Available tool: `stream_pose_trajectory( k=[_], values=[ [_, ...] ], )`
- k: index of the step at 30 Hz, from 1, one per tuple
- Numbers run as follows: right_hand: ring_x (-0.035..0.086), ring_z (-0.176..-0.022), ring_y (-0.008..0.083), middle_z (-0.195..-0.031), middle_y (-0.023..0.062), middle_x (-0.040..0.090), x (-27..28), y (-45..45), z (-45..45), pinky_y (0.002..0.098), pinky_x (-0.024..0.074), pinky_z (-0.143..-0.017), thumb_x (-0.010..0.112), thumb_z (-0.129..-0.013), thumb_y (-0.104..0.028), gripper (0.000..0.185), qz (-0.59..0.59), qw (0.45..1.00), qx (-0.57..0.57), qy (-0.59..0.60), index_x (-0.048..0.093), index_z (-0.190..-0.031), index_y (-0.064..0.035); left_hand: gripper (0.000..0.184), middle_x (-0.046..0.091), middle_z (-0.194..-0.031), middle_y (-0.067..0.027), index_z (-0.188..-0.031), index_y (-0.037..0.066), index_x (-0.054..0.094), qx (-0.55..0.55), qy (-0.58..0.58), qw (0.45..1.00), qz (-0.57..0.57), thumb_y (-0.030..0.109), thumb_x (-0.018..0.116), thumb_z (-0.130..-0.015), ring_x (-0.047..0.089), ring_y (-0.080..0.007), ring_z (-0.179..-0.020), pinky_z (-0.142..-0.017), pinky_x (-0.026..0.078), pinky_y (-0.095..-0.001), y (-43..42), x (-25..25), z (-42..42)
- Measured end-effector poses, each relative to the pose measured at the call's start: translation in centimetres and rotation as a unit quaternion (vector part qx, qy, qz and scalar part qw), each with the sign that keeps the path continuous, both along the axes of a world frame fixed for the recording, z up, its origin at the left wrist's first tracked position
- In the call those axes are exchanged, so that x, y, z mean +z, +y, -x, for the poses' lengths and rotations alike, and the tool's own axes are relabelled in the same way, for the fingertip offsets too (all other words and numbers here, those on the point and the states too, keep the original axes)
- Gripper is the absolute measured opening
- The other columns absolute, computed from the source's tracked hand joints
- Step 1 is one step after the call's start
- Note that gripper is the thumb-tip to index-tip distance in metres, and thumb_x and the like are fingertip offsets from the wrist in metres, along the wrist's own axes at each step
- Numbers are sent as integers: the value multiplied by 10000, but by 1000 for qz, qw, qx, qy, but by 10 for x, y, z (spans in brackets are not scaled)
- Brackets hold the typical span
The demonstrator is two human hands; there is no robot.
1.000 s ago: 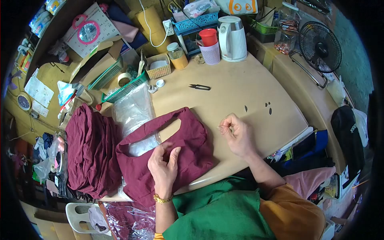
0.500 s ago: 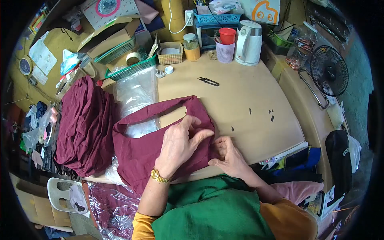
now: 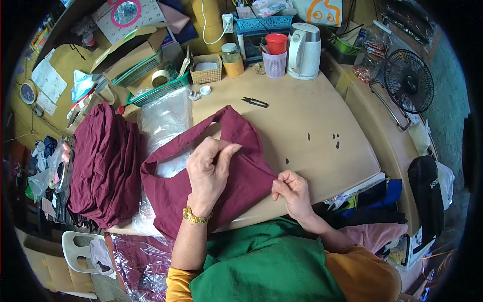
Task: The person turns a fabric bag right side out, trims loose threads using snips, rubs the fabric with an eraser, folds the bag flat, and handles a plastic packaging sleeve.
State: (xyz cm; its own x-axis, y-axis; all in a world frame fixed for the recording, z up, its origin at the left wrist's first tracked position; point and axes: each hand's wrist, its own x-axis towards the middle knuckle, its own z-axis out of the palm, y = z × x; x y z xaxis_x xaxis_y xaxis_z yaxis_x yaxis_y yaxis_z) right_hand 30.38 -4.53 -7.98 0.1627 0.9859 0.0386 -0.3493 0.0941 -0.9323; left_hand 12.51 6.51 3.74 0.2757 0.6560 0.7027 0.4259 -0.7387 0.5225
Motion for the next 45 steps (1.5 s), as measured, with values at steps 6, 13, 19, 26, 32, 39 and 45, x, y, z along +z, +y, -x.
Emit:
stream_pose_trajectory(
  k=[6, 13, 19, 26, 32, 39, 45],
  values=[
    [536, -719, 59, -802, -9, 549, -6, 0, -16, 218, 460, -660, 635, -985, -145, 166, -21, 998, -61, 4, 494, -984, -57, 100, 645, -701, -82, -811, 35, 680, 2, -64, 998, -28, 63, 770, -845, 594, -171, -583, -561, 475, -288, 15, 9, 8],
    [705, -825, 200, -888, 150, 703, 27, 11, -37, 338, 538, -731, 750, -866, -151, 300, 168, 925, 137, -313, 587, -1036, 34, 222, 553, -665, -17, -823, 114, 656, -169, 33, 966, -192, 202, 843, -741, 568, -172, -550, -476, 434, -333, -7, -16, -37],
    [683, -796, 274, -825, 125, 671, 20, -30, -116, 386, 533, -737, 753, -792, -84, 263, 93, 847, -200, -484, 608, -1004, -27, 680, 630, -923, -69, -1183, 73, 632, -55, 227, 972, 24, 496, 828, -687, 611, -291, -927, -872, 438, -437, -38, 10, 47],
    [608, -936, 219, -1019, 89, 628, 56, 25, -68, 401, 413, -1029, 858, -712, -127, 505, -138, 843, -249, -456, 580, -1122, -27, 558, 676, -915, -117, -973, 23, 685, 31, 199, 944, 260, 394, 893, -612, 637, -328, -897, -835, 477, -425, -76, -35, 146],
    [587, -889, 191, -983, 58, 624, 33, 64, -89, 360, 453, -967, 894, -700, -150, 495, -148, 855, -105, -487, 589, -1073, -36, 132, 607, -772, -75, -806, -17, 619, 143, -10, 978, 150, 55, 717, -856, 587, -187, -780, -765, 460, -329, -70, -58, 144],
    [470, -727, 38, -837, -39, 528, 29, 46, -89, 204, 413, -678, 820, -803, -53, 270, -58, 954, 17, -294, 554, -852, -63, 127, 648, -850, -63, -907, -25, 647, 94, -76, 979, 167, 95, 648, -950, 604, -170, -832, -812, 464, -294, -54, -88, 147],
    [367, -553, 21, -585, -75, 437, 22, 54, -56, 225, 313, -486, 756, -910, -150, 342, -95, 935, -182, -288, 516, -685, -54, 244, 508, -721, -17, -800, -11, 559, 229, -208, 947, 84, 104, 588, -1013, 432, -100, -679, -651, 392, -248, -37, -123, 138]
  ],
)
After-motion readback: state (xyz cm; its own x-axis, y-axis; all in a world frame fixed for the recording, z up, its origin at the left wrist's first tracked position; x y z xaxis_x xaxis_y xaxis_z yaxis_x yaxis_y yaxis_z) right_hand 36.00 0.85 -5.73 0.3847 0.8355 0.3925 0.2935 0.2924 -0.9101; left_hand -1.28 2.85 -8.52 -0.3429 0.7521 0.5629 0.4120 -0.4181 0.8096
